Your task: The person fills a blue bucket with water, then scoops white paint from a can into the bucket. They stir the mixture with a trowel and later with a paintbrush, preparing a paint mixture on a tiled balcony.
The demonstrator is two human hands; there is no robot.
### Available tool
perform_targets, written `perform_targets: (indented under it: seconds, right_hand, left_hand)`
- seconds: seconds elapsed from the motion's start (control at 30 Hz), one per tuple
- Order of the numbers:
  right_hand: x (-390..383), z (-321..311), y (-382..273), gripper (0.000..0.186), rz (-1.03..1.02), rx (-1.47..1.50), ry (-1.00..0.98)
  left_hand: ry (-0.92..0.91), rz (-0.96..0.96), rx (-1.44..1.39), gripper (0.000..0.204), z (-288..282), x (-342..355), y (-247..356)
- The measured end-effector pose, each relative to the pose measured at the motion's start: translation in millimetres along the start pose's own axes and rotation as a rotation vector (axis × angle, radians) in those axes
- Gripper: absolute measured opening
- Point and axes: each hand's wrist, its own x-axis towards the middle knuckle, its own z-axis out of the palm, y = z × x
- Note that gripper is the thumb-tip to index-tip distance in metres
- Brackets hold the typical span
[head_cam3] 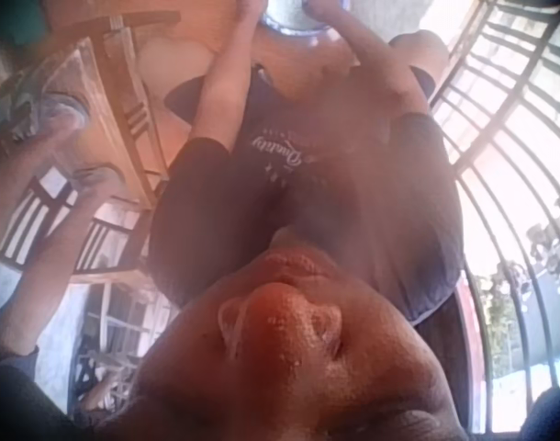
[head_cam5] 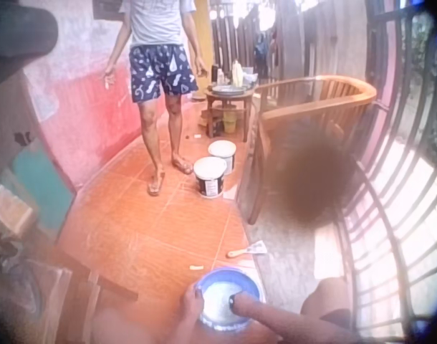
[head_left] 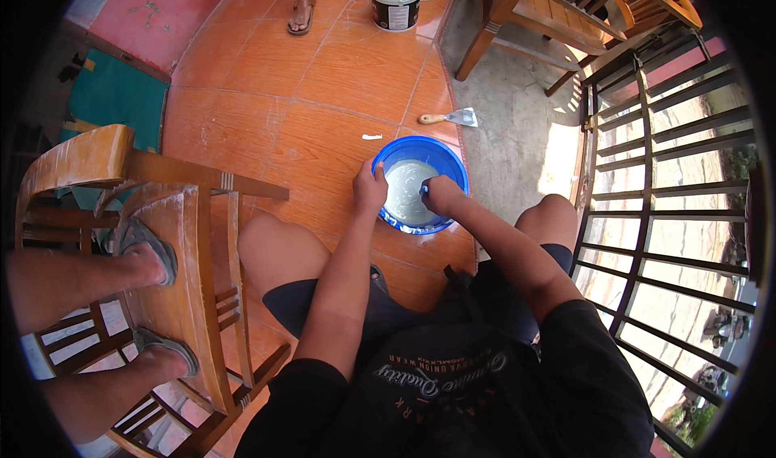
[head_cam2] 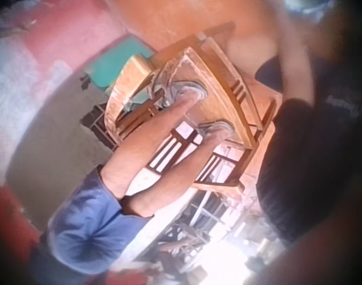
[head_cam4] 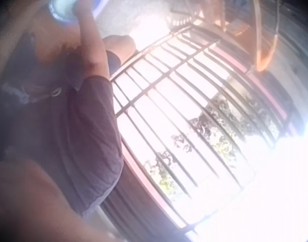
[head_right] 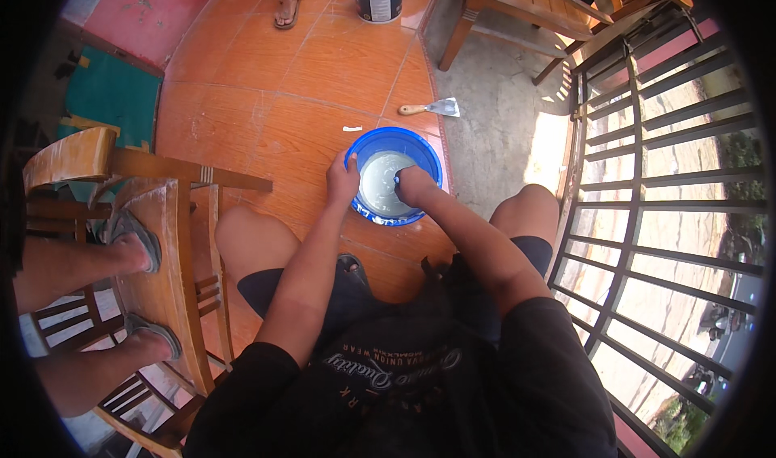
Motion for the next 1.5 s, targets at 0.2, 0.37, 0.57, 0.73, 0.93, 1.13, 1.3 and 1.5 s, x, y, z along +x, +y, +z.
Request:
perform_targets:
  seconds: [0.2, 0.37, 0.57, 0.73, 0.93, 1.13, 1.3, 1.5]
  right_hand:
    - [-0.4, 8.2, -5.1, 0.029, -0.057, 0.411, 0.026]
    - [11.5, -6.1, -4.5, 0.024, -0.09, 0.379, 0.252]
    - [9.8, -21.7, -4.3, 0.025, 0.004, -0.068, -0.02]
    - [-0.4, -16.9, -13.8, 0.028, -0.139, 0.029, -0.131]
    - [11.6, -2.5, -27.9, 0.029, -0.095, 0.401, 0.048]
    - [1.4, -16.6, -1.0, 0.031, -0.095, 0.0, 0.021]
    - [-34.0, 0.1, -3.6, 0.029, -0.171, 0.131, -0.109]
    - [-13.2, -3.3, -10.2, 0.027, -0.219, 0.428, 0.124]
  left_hand:
    - [-0.045, 0.029, 0.037, 0.03, -4.7, 11.0, -2.1]
    - [-0.106, -0.014, 0.061, 0.03, -3.8, 16.0, -4.5]
    - [-0.103, -0.039, 0.103, 0.03, -4.8, 17.9, -8.5]
    - [-0.099, -0.009, 0.046, 0.026, -3.4, 14.7, -2.5]
    - [-0.14, 0.057, 0.128, 0.024, -5.8, 4.4, 4.1]
    - [-0.107, 0.087, 0.053, 0.022, -5.5, -4.0, -5.7]
    - [-0.079, 0.09, 0.096, 0.023, -5.5, -12.0, -7.5]
    - [-0.082, 0.054, 0.1, 0.025, -5.0, -14.3, -8.3]
